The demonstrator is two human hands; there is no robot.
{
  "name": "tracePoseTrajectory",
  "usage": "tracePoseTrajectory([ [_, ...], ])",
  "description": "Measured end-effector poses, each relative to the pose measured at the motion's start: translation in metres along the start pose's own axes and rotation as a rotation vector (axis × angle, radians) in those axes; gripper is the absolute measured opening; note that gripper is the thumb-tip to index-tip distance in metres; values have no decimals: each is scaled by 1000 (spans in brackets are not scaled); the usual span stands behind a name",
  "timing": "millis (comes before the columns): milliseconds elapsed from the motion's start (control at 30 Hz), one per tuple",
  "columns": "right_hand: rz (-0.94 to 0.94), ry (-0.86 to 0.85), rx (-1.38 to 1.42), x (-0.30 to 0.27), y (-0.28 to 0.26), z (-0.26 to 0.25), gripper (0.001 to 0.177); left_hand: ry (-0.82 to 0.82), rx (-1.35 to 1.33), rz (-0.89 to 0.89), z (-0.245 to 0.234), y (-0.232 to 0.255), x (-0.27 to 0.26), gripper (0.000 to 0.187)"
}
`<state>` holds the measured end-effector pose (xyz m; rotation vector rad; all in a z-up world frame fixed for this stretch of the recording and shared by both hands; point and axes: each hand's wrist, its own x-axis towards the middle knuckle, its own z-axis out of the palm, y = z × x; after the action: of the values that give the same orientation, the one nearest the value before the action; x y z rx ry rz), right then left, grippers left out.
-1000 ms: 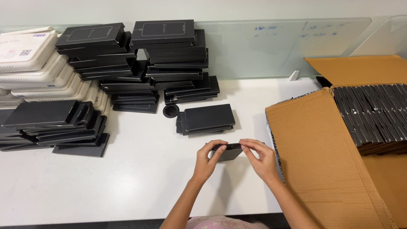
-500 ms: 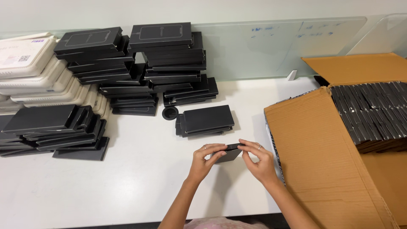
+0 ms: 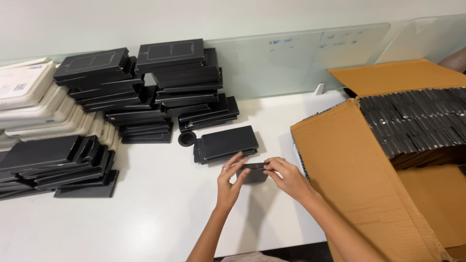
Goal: The person removes small black boxes from a large cardboard box, places them on a desk, inserts a small white rectangular item into each box, and stacks the boxes into organized piles.
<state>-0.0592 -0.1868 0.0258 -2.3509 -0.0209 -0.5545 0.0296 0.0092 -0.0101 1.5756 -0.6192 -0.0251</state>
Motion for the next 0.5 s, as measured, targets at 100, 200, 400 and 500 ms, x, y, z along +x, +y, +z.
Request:
tracePoseTrajectory([
  [100, 49, 145, 105, 1, 0, -29, 19, 48, -41, -38, 13, 8, 6, 54],
  [200, 144, 316, 370, -1, 1, -71, 29, 80, -82, -119, 32, 13, 12, 61],
  [400, 115, 595, 409, -26, 10, -174, 36, 11, -170, -143, 89, 24, 18, 60],
  [500, 140, 691, 274, -48, 22, -231, 32, -70, -93, -181, 127, 37, 32, 61],
])
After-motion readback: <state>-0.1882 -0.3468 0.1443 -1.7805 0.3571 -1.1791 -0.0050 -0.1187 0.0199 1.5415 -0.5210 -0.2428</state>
